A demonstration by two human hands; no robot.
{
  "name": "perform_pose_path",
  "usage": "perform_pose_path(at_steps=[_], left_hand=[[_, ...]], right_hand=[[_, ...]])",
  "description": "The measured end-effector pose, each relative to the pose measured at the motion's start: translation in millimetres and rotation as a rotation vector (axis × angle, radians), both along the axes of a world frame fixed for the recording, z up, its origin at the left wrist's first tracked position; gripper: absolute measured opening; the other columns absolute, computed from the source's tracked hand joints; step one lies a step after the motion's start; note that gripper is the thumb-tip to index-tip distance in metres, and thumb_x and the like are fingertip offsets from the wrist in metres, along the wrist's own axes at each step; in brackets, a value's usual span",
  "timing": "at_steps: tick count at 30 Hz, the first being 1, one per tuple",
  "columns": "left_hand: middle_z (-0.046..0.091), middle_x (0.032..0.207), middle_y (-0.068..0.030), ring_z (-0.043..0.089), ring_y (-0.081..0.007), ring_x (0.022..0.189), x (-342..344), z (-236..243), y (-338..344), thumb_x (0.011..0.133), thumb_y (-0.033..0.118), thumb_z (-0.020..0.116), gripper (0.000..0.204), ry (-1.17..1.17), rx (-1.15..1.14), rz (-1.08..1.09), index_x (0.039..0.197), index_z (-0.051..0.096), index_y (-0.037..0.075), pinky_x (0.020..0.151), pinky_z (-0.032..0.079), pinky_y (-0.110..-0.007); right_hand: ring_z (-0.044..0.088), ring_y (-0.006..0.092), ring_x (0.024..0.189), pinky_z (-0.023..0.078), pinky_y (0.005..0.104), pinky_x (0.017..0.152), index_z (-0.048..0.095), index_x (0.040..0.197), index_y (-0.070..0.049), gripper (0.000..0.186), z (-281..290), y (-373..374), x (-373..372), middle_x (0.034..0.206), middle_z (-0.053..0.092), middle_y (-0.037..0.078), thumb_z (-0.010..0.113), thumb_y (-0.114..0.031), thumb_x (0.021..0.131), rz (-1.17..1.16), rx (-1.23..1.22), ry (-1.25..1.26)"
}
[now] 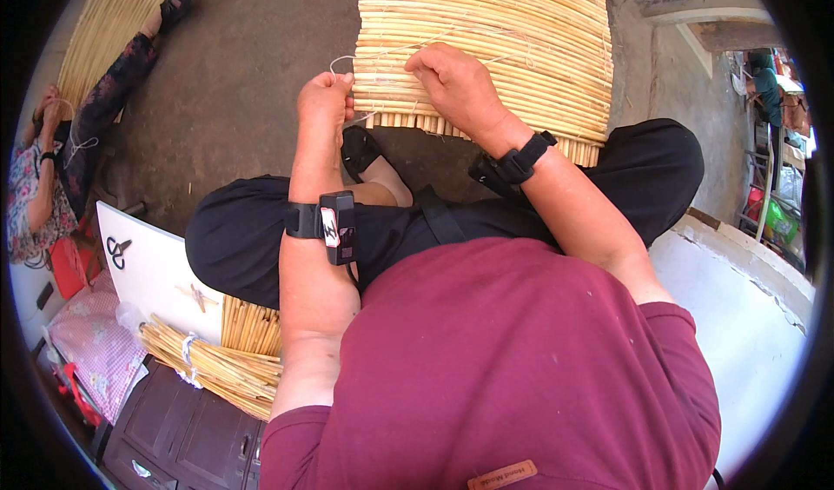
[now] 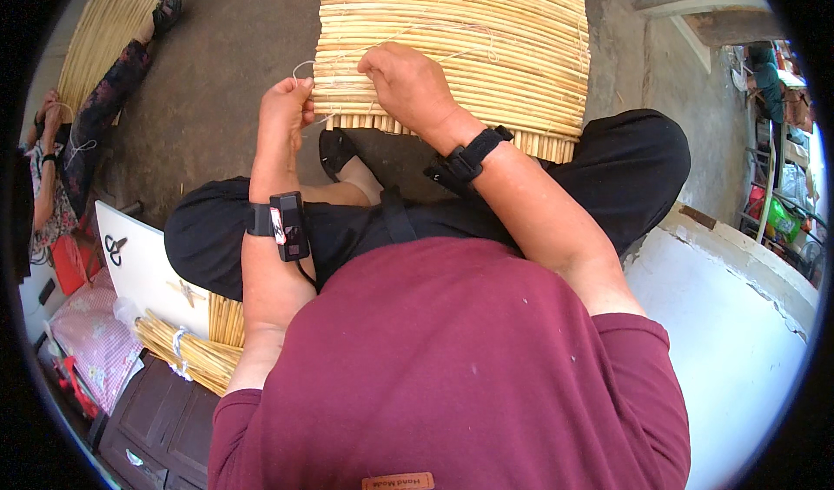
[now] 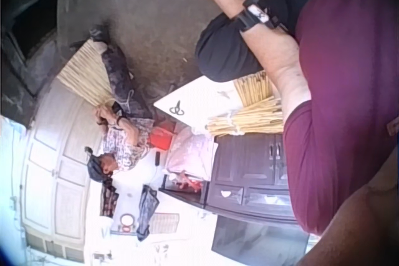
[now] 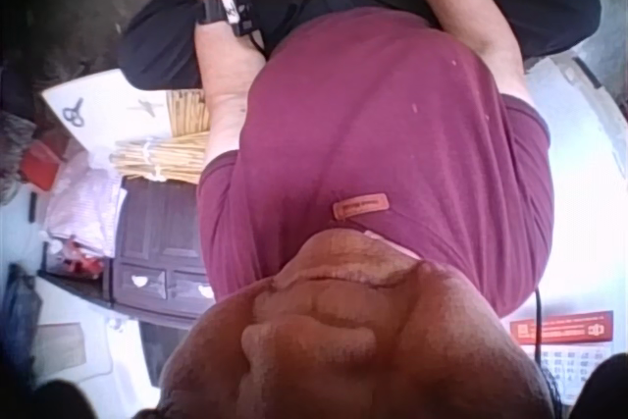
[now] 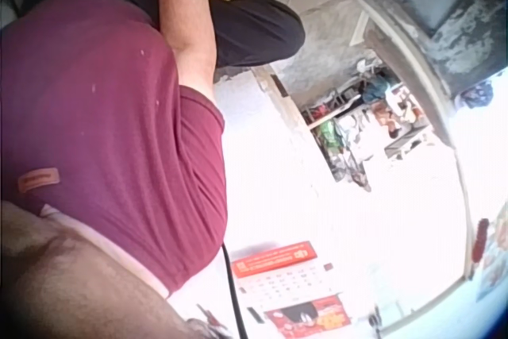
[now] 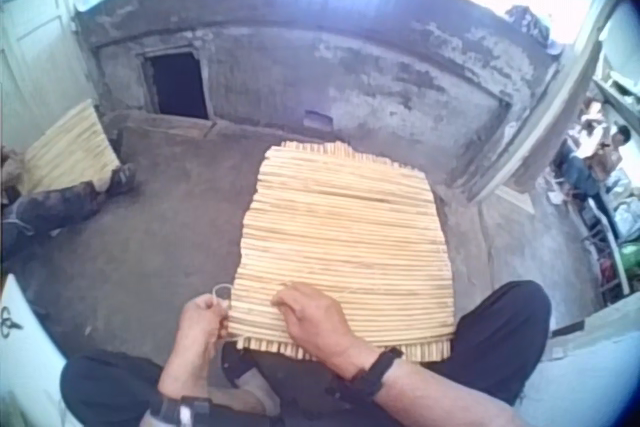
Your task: The person weaves a straw mat by hand, threading string around wooden slats to connect them into a continuous panel, then uses scissors to trim the thread.
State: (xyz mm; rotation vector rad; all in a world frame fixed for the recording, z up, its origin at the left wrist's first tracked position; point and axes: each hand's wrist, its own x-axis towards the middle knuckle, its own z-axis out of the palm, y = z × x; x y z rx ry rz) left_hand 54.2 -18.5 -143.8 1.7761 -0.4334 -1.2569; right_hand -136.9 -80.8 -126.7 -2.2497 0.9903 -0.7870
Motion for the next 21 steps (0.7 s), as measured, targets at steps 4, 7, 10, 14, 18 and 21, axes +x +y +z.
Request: perform_pose_path(at_steps=[4,7,10,14,18,21], left_hand=[[0.052,0.061,0.001,0.045,-0.0064,0.048,2.0,-23.4,-3.0,0.092,0.013,0.058,0.015,-0.191,-0.07,-0.017,0.08,0.057,0.004,0.046,0.038,-0.022],[0.052,0.061,-0.0003,0.046,-0.0078,0.048,7.2,-34.3,-0.9,0.093,0.011,0.056,0.015,-0.561,-0.109,0.078,0.08,0.057,0.004,0.046,0.04,-0.023],[0.053,0.061,-0.0019,0.048,-0.0094,0.049,-11.7,1.5,-0.5,0.094,0.011,0.054,0.013,-0.224,-0.07,0.283,0.084,0.056,0.002,0.046,0.042,-0.023],[0.053,0.061,-0.0035,0.049,-0.0115,0.047,-18.9,7.4,5.4,0.095,0.013,0.052,0.013,-0.114,-0.186,0.432,0.089,0.054,0.001,0.045,0.044,-0.024],[0.054,0.06,-0.0052,0.051,-0.0126,0.047,-26.2,15.6,3.8,0.097,0.015,0.051,0.015,-0.207,-0.22,0.421,0.091,0.053,0.0,0.046,0.046,-0.025],[0.055,0.062,-0.0064,0.053,-0.0129,0.049,-24.2,10.8,6.9,0.098,0.016,0.049,0.016,-0.225,-0.237,0.409,0.092,0.053,0.001,0.047,0.048,-0.027]], right_hand=[[0.062,0.0303,0.083,0.05,0.0356,0.072,0.064,0.09,-0.006,0.008,0.0,0.8,0.0,0.086,0.064,0.01,0.06,-0.004,0.084,-0.006,-0.012,-0.008],[0.062,0.0299,0.083,0.05,0.0351,0.071,0.064,0.089,-0.006,0.007,-0.6,-0.8,0.1,0.086,0.063,0.01,0.059,-0.004,0.084,0.007,-0.009,0.006],[0.063,0.0302,0.083,0.05,0.0349,0.072,0.065,0.091,-0.006,0.009,1.5,-7.6,-5.0,0.087,0.064,0.011,0.06,-0.004,0.084,0.003,0.038,0.015],[0.063,0.0307,0.083,0.051,0.0353,0.072,0.066,0.095,-0.006,0.013,7.2,-10.3,9.6,0.09,0.066,0.011,0.06,-0.005,0.084,0.03,0.121,-0.048],[0.063,0.0314,0.086,0.051,0.0371,0.074,0.067,0.098,-0.008,0.017,4.8,-15.0,49.4,0.092,0.066,0.011,0.06,-0.008,0.083,0.147,-0.015,-0.044],[0.063,0.0302,0.082,0.051,0.0397,0.07,0.066,0.091,-0.009,0.012,12.2,-14.9,76.2,0.086,0.063,0.009,0.062,-0.012,0.081,0.231,-0.126,0.072]])
